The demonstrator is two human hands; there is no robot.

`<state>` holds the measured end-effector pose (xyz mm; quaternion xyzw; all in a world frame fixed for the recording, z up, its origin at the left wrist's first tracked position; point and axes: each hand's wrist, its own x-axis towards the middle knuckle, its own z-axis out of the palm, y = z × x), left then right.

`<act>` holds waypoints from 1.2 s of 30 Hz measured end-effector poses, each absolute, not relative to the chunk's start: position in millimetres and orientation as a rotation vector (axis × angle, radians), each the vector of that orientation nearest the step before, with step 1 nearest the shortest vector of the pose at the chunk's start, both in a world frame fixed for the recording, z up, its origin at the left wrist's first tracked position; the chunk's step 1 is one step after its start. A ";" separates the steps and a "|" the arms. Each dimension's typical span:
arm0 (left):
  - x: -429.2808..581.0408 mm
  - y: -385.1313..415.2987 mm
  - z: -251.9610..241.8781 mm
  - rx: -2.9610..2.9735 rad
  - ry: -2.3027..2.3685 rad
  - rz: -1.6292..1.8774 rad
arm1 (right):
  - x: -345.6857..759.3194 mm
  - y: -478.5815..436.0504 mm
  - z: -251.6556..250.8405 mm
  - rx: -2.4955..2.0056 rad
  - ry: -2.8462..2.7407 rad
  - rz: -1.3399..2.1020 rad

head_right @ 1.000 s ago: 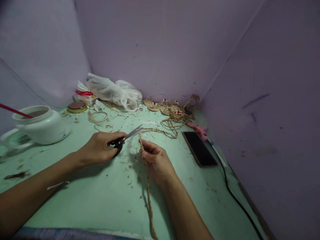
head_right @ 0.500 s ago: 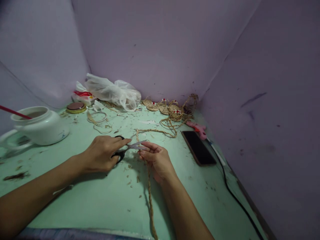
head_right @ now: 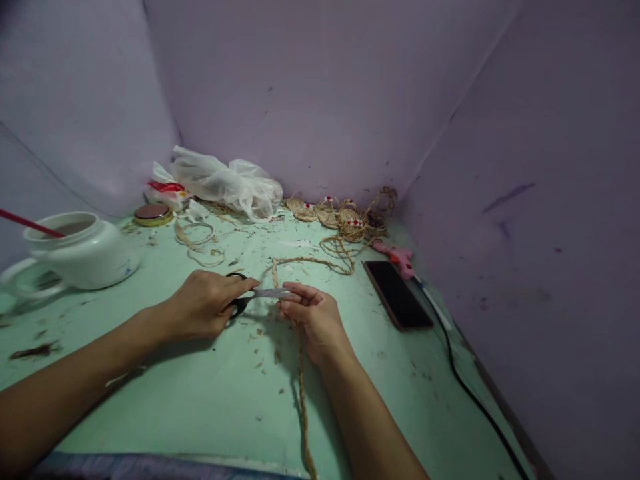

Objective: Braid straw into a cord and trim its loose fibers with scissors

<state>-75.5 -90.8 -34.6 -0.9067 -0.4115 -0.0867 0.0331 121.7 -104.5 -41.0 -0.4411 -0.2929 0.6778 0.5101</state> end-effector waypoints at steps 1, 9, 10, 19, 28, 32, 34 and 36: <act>-75.8 -90.2 -34.8 -2.810 -1.278 -0.297 | 121.8 -104.5 -40.6 -1.067 -0.700 1.627; -63.2 -83.0 -31.4 -2.747 -2.329 -1.706 | 120.5 -107.2 -40.9 -1.009 -0.733 1.768; -59.1 -84.3 -31.0 -2.666 -2.498 -1.897 | 119.4 -108.3 -41.7 -1.005 -0.751 1.799; -33.8 -100.2 -35.5 -2.496 -2.684 -2.453 | 113.3 -115.6 -46.6 -1.136 -0.966 1.841; -30.0 -106.3 -36.3 -2.656 -2.672 -2.460 | 113.7 -109.2 -47.2 -1.045 -0.911 1.663; -23.0 -113.6 -44.3 -2.800 -2.617 -2.397 | 113.2 -107.8 -50.3 -0.962 -0.843 1.716; -20.4 -116.3 -49.1 -2.877 -2.559 -2.395 | 113.6 -107.2 -51.3 -0.938 -0.810 1.716; -19.4 -117.2 -52.7 -2.913 -2.551 -2.387 | 114.2 -106.7 -51.1 -0.926 -0.798 1.690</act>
